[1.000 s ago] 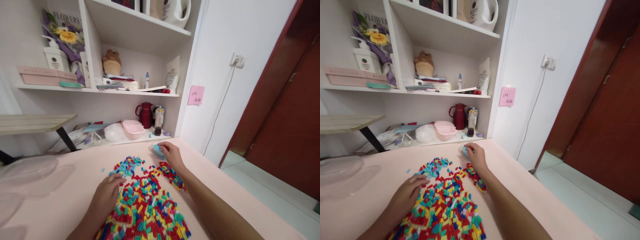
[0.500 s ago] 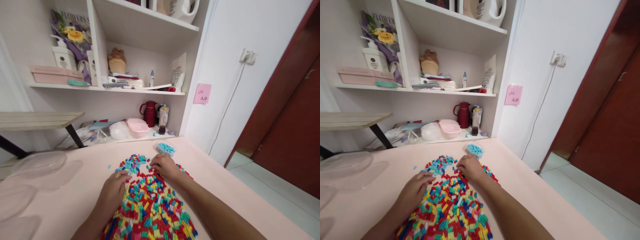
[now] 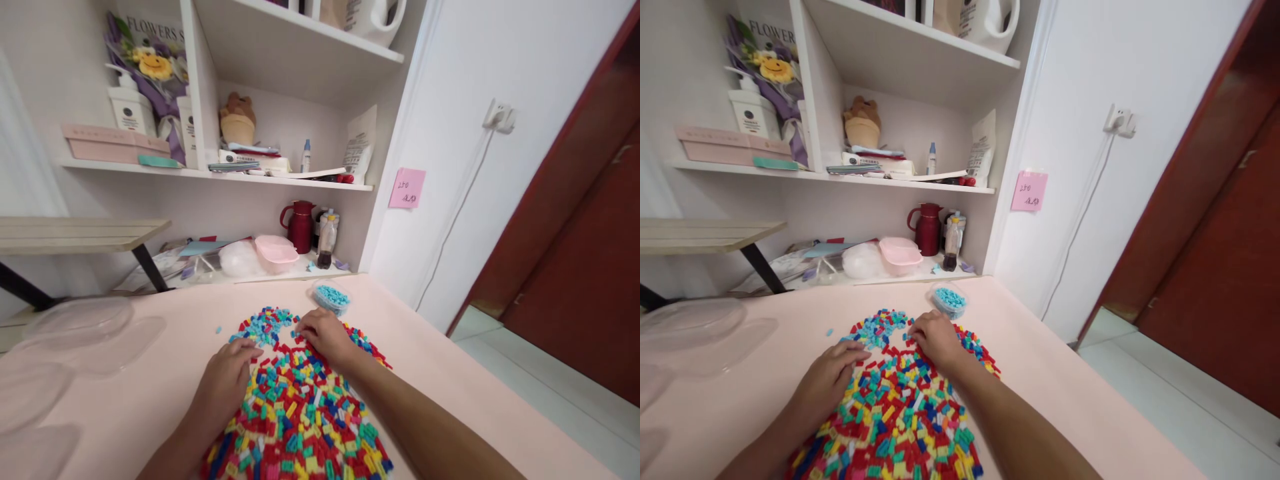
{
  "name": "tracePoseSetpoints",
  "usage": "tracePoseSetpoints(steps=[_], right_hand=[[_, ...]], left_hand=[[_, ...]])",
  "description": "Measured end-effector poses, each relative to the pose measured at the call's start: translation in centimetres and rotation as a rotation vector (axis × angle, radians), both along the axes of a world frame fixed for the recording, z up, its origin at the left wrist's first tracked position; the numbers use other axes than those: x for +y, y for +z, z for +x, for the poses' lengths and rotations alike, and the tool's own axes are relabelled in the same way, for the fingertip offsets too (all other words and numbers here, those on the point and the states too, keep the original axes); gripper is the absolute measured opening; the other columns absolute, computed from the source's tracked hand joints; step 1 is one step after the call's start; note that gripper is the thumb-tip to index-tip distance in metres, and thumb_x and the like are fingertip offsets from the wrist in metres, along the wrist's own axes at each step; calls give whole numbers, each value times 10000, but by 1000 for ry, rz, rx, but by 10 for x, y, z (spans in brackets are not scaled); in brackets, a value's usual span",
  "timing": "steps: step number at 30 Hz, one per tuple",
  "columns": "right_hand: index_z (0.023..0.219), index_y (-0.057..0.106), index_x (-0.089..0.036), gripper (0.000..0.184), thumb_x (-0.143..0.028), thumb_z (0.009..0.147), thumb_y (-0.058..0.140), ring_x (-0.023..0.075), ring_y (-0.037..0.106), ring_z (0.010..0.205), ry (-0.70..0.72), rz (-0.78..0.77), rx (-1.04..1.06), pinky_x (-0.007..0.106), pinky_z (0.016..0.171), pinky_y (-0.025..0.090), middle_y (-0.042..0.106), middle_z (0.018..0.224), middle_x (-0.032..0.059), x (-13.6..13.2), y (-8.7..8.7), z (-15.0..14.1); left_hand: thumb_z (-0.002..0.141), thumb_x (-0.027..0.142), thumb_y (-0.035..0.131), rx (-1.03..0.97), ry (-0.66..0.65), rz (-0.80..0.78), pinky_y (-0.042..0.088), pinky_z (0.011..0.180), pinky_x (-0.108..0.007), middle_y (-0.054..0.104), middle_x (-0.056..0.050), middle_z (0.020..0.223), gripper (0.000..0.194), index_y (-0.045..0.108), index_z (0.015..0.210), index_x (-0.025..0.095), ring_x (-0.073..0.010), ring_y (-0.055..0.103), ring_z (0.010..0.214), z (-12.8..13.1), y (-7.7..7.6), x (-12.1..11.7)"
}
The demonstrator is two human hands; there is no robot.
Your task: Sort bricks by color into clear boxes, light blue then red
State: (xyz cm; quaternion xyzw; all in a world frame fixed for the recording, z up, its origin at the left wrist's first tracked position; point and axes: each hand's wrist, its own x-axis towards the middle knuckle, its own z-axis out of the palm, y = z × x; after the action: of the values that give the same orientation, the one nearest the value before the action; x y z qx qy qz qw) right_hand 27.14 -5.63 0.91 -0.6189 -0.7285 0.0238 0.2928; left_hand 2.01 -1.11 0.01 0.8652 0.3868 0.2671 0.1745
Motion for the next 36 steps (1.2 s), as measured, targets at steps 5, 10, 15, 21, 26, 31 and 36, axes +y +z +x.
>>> tracePoseSetpoints(steps=[5,10,15,21,26,31,36], right_hand=[[881,744,-242,148,-184,873,609,195,621,955,-27,41,36,316,899,411,738,941,21,1,1,-5],[951,731,-255,184,-171,888,580,223,591,1011,-101,198,-60,363,927,377,721,1033,41,-1,13,5],[958,733,-257,174,-239,911,567,236,587,1018,-323,329,-21,385,932,376,711,1051,57,-3,22,40],[950,739,-239,200,-254,883,552,256,590,1021,-509,353,89,421,937,402,707,1030,68,-5,15,68],[995,726,-215,250,-268,891,504,244,621,957,-441,441,260,404,887,460,704,1021,80,-5,20,60],[1020,711,-222,249,-189,914,488,199,638,921,-32,326,227,335,853,480,713,991,58,-6,22,16],[1253,621,-296,411,-105,903,518,219,586,1033,225,165,-198,355,891,417,662,1135,70,-12,10,-26]], left_hand=[[807,119,423,18,5,13,496,970,-386,706,-54,1150,411,773,974,256,-213,637,1099,1,-1,1],[815,139,423,25,-1,40,496,978,-402,701,-58,1166,402,770,983,252,-221,638,1102,-1,-7,6],[836,152,393,47,-6,48,492,986,-413,696,-75,1173,419,767,1009,230,-231,632,1114,-1,-8,6],[846,142,386,63,-4,34,491,983,-400,690,-67,1183,428,764,1022,238,-221,627,1118,0,-6,4],[833,116,412,57,3,18,491,977,-386,692,-58,1179,417,765,1014,244,-214,628,1111,0,-6,3],[844,95,396,71,7,12,468,1003,-391,675,-68,1212,431,756,1039,230,-214,608,1146,0,-3,-1],[838,69,401,73,12,7,463,998,-391,672,-67,1217,450,748,1069,239,-211,601,1147,1,0,-4]])
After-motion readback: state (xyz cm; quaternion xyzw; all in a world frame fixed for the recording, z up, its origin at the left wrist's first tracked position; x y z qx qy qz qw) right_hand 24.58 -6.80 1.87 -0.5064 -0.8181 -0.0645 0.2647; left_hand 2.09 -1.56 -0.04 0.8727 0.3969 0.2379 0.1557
